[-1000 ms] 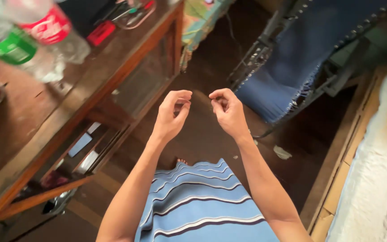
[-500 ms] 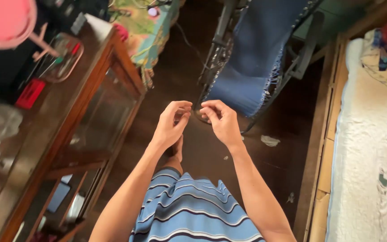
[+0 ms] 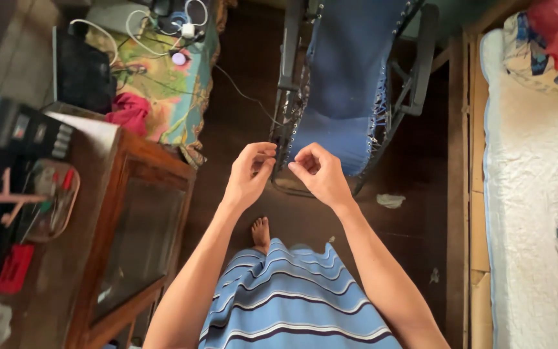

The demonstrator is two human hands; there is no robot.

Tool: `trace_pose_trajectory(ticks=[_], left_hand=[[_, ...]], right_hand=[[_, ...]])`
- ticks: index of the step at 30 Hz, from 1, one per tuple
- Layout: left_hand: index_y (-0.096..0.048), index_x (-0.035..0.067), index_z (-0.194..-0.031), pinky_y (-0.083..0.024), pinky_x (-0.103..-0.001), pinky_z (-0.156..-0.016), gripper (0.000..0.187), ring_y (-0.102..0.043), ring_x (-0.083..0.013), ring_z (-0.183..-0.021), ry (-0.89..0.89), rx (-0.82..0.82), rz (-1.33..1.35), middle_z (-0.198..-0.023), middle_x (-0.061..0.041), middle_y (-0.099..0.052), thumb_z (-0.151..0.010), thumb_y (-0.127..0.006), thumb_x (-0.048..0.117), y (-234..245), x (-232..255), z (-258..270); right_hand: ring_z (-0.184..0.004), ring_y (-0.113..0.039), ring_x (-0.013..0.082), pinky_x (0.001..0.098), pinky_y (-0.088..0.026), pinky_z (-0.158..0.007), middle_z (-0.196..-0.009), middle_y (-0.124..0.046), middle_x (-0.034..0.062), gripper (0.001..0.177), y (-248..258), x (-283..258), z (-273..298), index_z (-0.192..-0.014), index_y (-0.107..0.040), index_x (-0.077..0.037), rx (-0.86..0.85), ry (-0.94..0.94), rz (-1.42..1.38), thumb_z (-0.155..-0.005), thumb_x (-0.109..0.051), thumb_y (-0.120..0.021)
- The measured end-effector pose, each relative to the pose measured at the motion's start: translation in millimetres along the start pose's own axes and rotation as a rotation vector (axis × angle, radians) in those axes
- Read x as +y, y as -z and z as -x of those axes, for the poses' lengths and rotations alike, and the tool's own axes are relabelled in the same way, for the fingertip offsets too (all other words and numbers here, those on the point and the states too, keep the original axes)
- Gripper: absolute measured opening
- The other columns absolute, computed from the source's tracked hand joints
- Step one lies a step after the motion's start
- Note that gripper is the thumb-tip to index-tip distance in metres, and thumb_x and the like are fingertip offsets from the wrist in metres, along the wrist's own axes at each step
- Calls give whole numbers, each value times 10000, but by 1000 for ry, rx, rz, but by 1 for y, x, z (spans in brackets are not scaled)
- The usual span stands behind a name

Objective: Organizing items on a desk and winding up a long black power cable.

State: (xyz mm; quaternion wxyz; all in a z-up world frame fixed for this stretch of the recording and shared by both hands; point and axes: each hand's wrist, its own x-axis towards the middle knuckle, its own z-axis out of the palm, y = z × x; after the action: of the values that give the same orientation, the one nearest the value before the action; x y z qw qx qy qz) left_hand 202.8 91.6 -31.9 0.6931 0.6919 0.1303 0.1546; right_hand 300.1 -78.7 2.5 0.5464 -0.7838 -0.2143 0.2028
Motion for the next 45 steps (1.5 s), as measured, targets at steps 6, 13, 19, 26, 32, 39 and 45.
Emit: trace_pose_trajectory(ticks=[6, 13, 19, 26, 32, 39, 45], left_hand=[[-634, 30, -1237, -521, -253, -734, 269, -671, -127, -949, 78, -25, -3, -1068, -68, -665, -970, -624, -6, -1, -27, -35], [-637, 36, -1226, -554, -256, -779, 272, -682, -128, -960, 173, -53, -19, -1075, -63, -692, -960, -609, -12, -20, -66, -63], [-637, 42, -1229, -557, -258, -796, 256, -685, -126, -957, 255, -48, -32, -1075, -60, -700, -976, -617, 5, -45, -102, -93], [-650, 37, -1209, -554, -254, -778, 244, -686, -128, -945, 371, 17, -36, -1050, -62, -694, -973, -595, 5, -75, -170, -140], [-646, 20, -1206, -570, -276, -805, 256, -701, -162, -1008, 422, 51, -118, -1086, -89, -700, -964, -572, -16, -103, -233, -176], [-615, 16, -1295, -567, -321, -926, 394, -655, -222, -1248, 435, 61, -107, -1286, -125, -680, -917, -531, -59, -125, -294, -216], [-596, 12, -1350, -554, -327, -982, 436, -638, -237, -1284, 481, 73, -133, -1345, -137, -664, -926, -520, -53, -134, -337, -237]], right_hand=[[-688, -605, 67, 248, -520, -653, -747, -677, 10, 204, 6, 36, -28, -873, -678, -9, 35, -118, 99, -952, -166, -783], [-777, -645, 79, 248, -542, -714, -885, -699, 18, 132, 28, 87, -58, -1040, -665, -20, 138, -101, 83, -939, -98, -700], [-771, -677, 101, 253, -553, -718, -882, -696, 39, 135, 47, 128, -95, -1061, -654, -14, 122, -276, 22, -948, -85, -673], [-750, -695, 113, 261, -554, -703, -879, -698, 48, 109, 59, 220, -160, -1052, -656, -26, 148, -357, 13, -960, -85, -660], [-760, -691, 122, 269, -555, -712, -878, -710, 60, 122, 51, 327, -215, -1056, -654, -26, 87, -382, 7, -965, -106, -669], [-868, -698, 166, 312, -563, -813, -986, -757, 91, 178, 22, 442, -270, -1085, -669, -30, 57, -325, 81, -957, -151, -701], [-1031, -712, 221, 334, -570, -887, -1163, -712, 161, 461, -14, 530, -308, -1251, -547, -10, 54, -447, 24, -908, -211, -780]])
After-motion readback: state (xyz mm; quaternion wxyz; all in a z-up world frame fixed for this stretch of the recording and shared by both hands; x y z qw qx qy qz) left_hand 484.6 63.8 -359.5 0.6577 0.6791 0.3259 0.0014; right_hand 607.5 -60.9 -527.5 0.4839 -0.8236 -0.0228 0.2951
